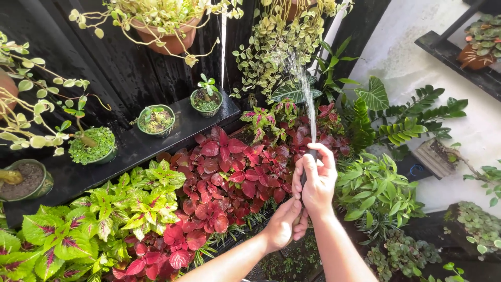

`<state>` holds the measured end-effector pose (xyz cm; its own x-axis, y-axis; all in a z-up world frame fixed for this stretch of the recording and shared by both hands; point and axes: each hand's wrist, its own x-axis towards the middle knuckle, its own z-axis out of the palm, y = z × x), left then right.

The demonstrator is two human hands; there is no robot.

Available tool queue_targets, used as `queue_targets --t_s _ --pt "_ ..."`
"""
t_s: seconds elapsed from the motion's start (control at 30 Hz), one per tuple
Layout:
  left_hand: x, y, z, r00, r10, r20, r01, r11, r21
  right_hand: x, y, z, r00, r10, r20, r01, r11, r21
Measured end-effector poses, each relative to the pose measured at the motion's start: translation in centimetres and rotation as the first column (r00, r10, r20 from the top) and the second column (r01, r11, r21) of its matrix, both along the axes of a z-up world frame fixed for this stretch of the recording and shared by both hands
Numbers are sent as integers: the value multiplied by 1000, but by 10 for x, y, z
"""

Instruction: Watering various potted plants in a garden using a hose.

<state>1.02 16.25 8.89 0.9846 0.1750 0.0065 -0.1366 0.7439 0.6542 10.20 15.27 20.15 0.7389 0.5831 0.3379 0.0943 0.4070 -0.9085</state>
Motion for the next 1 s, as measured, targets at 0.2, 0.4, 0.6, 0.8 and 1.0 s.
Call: queue_targets --t_s 0.2,0.4,0.6,0.8,1.0 --pt "3 0 -13 999 18 34 -19 999 26 2 -1 -3 989 132 69 -137 987 82" --pt "10 1 -28 999 24 46 -23 1000 -19 3 2 -3 982 156 109 -168 979 114" --pt "13 3 -31 999 6 47 -4 999 -46 5 2 -1 982 163 97 -173 979 111" --pt "10 9 -12 999 26 29 -24 997 -72 4 6 5 988 129 82 -140 979 146" --pt "9 11 5 998 48 -29 -51 993 -110 9 9 4 992 123 27 -126 986 106"
